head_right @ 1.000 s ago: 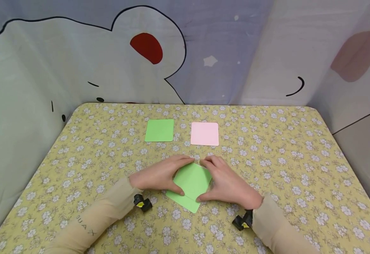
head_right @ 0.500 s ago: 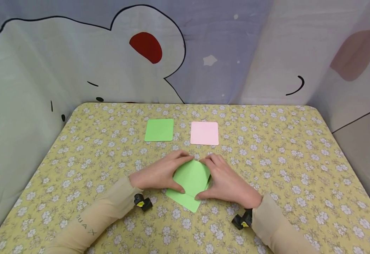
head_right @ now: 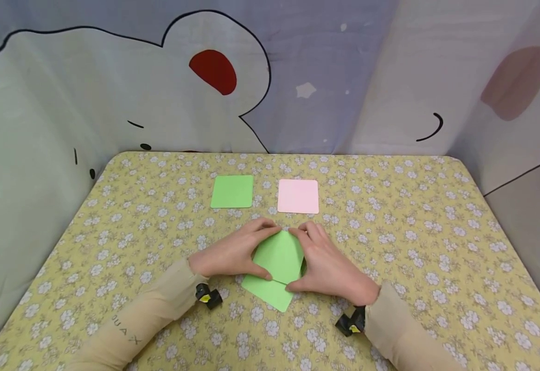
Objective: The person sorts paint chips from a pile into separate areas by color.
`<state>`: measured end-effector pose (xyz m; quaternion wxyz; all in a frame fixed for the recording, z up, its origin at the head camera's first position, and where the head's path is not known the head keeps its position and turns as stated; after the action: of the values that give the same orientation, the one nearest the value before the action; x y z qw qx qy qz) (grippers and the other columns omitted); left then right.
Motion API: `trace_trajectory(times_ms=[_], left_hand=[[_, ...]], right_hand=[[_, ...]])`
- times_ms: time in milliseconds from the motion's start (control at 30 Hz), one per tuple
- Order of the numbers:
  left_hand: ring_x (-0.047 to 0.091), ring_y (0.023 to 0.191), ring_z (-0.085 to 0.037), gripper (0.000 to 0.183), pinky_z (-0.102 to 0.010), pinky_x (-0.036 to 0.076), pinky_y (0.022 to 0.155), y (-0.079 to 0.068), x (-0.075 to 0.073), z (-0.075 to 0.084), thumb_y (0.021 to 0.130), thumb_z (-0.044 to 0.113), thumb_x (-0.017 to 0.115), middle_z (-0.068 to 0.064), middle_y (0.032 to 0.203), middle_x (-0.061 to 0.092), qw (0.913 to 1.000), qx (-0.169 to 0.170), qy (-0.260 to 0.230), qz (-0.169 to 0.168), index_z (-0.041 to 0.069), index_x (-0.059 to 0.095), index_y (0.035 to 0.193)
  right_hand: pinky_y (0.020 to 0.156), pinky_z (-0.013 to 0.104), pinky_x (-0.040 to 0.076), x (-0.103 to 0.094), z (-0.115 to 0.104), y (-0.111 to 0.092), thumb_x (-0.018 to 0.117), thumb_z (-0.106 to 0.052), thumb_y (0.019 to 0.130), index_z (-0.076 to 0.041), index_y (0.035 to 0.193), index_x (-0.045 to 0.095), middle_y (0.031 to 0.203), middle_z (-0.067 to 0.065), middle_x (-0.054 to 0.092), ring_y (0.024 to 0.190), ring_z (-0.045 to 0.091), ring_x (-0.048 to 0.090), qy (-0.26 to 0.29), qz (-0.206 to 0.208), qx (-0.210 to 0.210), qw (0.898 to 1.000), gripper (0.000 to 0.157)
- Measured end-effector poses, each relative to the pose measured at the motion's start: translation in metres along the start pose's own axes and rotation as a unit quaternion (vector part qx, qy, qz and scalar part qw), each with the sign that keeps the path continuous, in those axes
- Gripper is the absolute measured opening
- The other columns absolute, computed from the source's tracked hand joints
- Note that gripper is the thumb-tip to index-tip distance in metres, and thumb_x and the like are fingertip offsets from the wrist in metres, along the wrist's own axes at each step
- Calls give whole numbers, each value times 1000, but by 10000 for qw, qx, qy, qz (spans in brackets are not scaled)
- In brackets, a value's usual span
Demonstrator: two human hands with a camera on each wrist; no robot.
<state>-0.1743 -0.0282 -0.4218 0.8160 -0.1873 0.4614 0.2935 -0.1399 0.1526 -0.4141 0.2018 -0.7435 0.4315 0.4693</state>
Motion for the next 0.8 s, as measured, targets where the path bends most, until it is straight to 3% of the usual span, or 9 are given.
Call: trace_trajectory(times_ms=[300, 800], left_hand=[[40, 135, -19, 118, -30, 42, 108, 0, -2, 0, 69, 45, 95, -8, 157, 32, 9998, 69, -6, 178, 2, 31, 159], [39, 135, -17, 115, -31, 45, 106, -2, -13, -2, 72, 45, 93, -5, 157, 33, 9993, -75, -18, 375, 6, 31, 160]], right_hand=[[95, 45, 49, -4, 0, 3, 98, -45, 58, 2, 148, 45, 133, 8, 42, 120, 25, 40, 80, 53, 82, 9999, 115], [95, 47, 50, -9, -2, 9, 97, -39, 61, 3, 153, 39, 143, 13, 39, 124, 27, 38, 94, 88, 62, 9999, 116]])
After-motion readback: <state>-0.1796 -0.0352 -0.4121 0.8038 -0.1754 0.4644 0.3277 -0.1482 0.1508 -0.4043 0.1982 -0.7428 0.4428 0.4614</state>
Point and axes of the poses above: each hand's wrist, its own y-axis towards the middle knuckle, its own x-axis out of the palm, z = x × y, the point moved 5 cm from there along y, towards the middle knuckle
